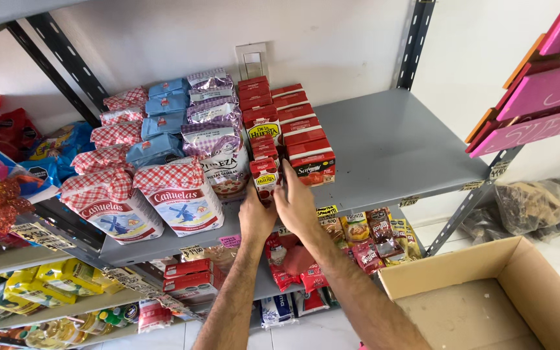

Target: The person takes various grocery items including cans, cartons, and packets from a cardboard box on the floor and places them onto a metal shelf.

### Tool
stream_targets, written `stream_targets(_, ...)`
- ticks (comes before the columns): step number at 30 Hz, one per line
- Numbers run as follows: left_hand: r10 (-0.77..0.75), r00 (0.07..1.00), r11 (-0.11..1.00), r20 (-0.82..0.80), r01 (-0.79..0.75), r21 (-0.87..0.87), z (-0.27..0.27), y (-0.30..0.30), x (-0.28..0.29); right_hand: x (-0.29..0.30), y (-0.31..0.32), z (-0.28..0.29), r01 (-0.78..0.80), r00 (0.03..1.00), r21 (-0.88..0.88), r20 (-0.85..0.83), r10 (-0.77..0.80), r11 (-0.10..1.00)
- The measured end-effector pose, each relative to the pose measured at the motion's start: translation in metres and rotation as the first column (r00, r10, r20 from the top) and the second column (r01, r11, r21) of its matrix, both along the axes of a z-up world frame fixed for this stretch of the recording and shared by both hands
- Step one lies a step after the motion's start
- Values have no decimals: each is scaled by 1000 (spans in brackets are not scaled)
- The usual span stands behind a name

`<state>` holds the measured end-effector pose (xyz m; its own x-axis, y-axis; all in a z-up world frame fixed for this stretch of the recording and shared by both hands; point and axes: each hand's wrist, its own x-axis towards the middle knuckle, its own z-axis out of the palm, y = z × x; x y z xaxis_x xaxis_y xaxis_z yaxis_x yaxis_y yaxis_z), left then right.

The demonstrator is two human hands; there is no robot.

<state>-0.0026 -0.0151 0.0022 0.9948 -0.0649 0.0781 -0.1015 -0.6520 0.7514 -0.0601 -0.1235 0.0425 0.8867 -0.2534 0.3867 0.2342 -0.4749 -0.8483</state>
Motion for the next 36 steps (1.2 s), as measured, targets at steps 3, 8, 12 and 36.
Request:
stream_targets(3,-27,1000,1000,1,27,2,13,-3,-6,-3,8,8,-63,994,113,-86,72,992)
stream_targets(8,-137,990,989,-22,135,-52,29,-2,-8,32,3,-12,-80,984,102,-148,95,992)
stream_targets(12,-159,987,985,-17,157,-72,11,0,11,42,1,-20,-68,987,113,-134,83,991)
stream_targets(36,-31,990,995,141,17,95,-29,-2,27,50,-4,-18,-84,977,127,-185,107,988)
